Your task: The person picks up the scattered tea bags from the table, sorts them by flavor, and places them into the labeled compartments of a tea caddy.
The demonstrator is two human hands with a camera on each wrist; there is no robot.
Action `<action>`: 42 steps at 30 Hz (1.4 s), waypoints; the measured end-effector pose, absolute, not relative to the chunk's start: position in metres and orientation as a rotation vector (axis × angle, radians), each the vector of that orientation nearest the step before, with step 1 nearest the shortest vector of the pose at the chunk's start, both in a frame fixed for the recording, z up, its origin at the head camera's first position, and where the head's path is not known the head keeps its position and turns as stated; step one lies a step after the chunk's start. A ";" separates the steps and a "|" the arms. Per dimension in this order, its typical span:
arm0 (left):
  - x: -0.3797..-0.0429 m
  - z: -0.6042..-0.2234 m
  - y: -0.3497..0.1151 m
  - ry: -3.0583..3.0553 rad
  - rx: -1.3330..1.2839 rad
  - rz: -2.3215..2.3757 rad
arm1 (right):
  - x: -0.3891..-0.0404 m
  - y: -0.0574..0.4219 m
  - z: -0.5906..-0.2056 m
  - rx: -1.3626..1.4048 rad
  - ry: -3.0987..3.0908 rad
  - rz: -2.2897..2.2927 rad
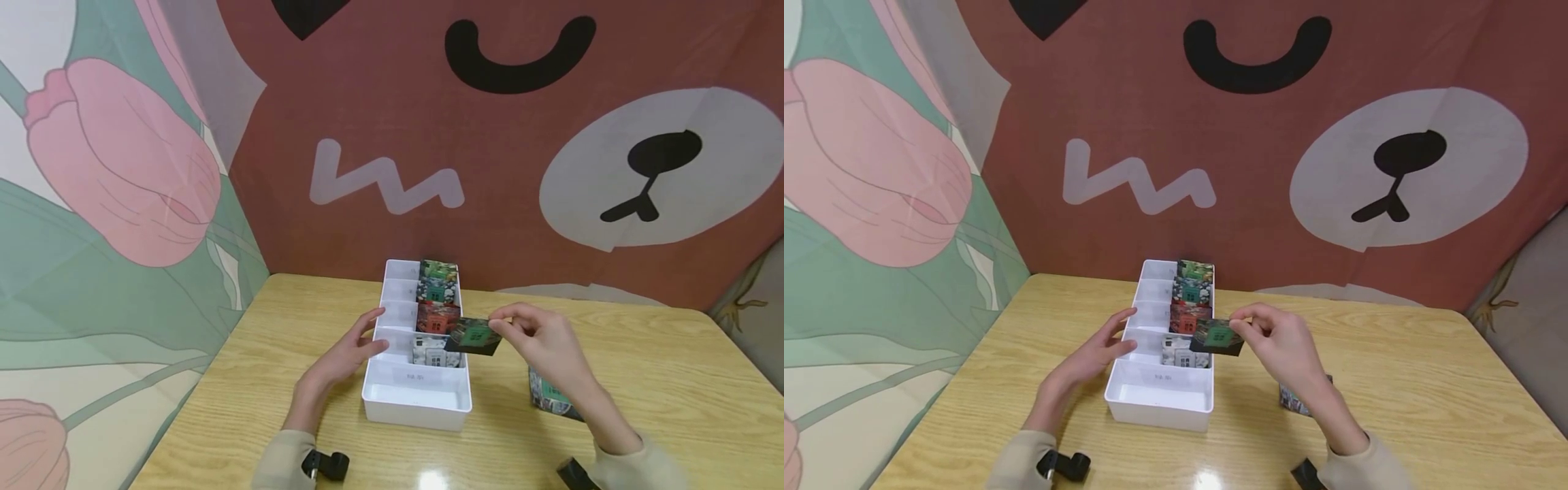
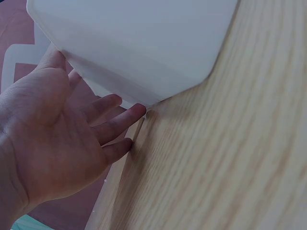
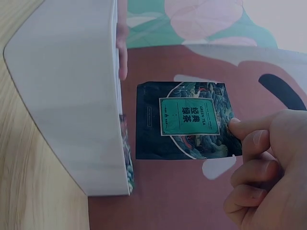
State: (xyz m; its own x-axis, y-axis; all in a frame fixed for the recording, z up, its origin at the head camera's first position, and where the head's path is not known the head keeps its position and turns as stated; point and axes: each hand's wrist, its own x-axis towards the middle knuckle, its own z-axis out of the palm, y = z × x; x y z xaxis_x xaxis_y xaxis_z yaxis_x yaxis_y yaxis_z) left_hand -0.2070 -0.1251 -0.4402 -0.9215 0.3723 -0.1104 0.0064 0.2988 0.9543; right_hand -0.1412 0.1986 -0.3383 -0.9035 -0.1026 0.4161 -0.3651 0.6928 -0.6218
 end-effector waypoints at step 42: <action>-0.209 -0.444 -0.126 2.263 0.365 1.659 | -0.144 0.158 -0.374 0.453 -2.865 1.390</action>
